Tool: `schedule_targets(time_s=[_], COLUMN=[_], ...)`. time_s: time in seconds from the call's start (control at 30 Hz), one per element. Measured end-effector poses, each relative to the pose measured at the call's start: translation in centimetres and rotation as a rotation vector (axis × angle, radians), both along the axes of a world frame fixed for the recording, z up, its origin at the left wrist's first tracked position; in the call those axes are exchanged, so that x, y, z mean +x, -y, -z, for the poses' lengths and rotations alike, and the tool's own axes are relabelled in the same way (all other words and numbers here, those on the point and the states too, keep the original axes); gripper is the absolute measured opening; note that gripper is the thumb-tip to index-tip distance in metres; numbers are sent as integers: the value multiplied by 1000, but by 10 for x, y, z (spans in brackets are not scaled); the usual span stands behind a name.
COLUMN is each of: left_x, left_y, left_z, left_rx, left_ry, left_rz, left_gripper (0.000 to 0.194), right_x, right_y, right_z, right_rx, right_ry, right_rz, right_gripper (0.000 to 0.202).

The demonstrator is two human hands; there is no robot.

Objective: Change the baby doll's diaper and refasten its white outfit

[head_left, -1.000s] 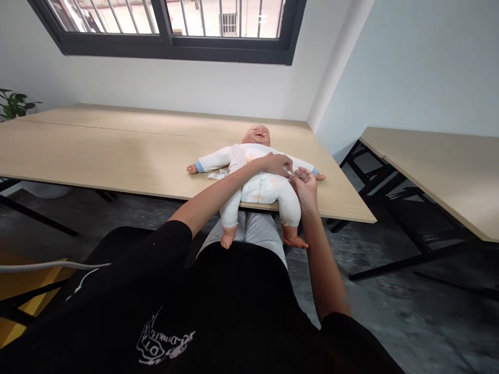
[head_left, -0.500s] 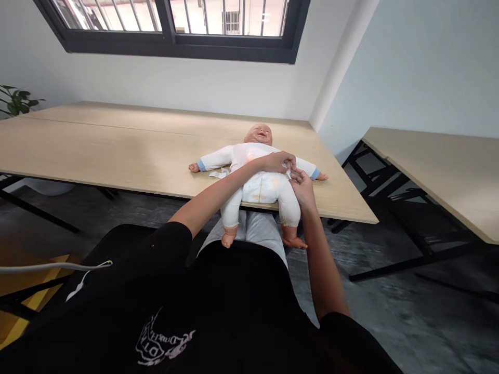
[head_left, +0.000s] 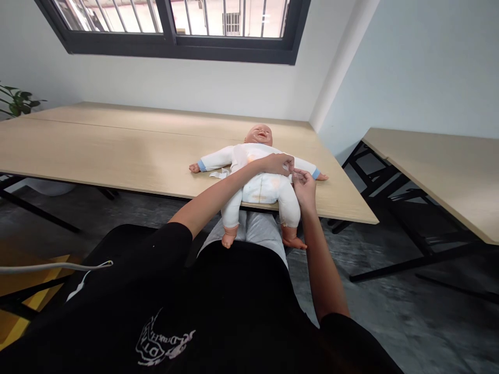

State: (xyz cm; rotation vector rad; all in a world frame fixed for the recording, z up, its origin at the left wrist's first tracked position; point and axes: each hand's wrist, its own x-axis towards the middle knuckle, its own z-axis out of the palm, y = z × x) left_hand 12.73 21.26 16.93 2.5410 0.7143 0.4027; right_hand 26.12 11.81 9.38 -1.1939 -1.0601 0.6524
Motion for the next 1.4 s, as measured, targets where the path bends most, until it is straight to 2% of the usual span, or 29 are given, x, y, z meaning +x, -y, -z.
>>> schedule_targets(time_s=[0.2,0.37,0.57,0.73,1.07,1.4], left_x=[4,10,7,7,7,8], left_y=[9,16,20,20,15,11], left_z=[-11,-18,-20,-21,-18,-15], left_rx=[75,138,170,160,143,130], left_ry=[-287,-442,-458,-494,-480,-455], left_rz=[-59,-89,-132,-108,-87,-75], left_gripper=[40,36,45,44,57,60], right_x=[1,2,0,2,3,-1], right_y=[-4,-3,2,1,0,-9], right_z=[3,5,2,3,6,6], right_rx=[14,28,45,23,-12,-44], right_ry=[-90,-49,68,133,148,57], right_rz=[93,91,-2,59,71,92], right_gripper=[26,27,43,39,36,29])
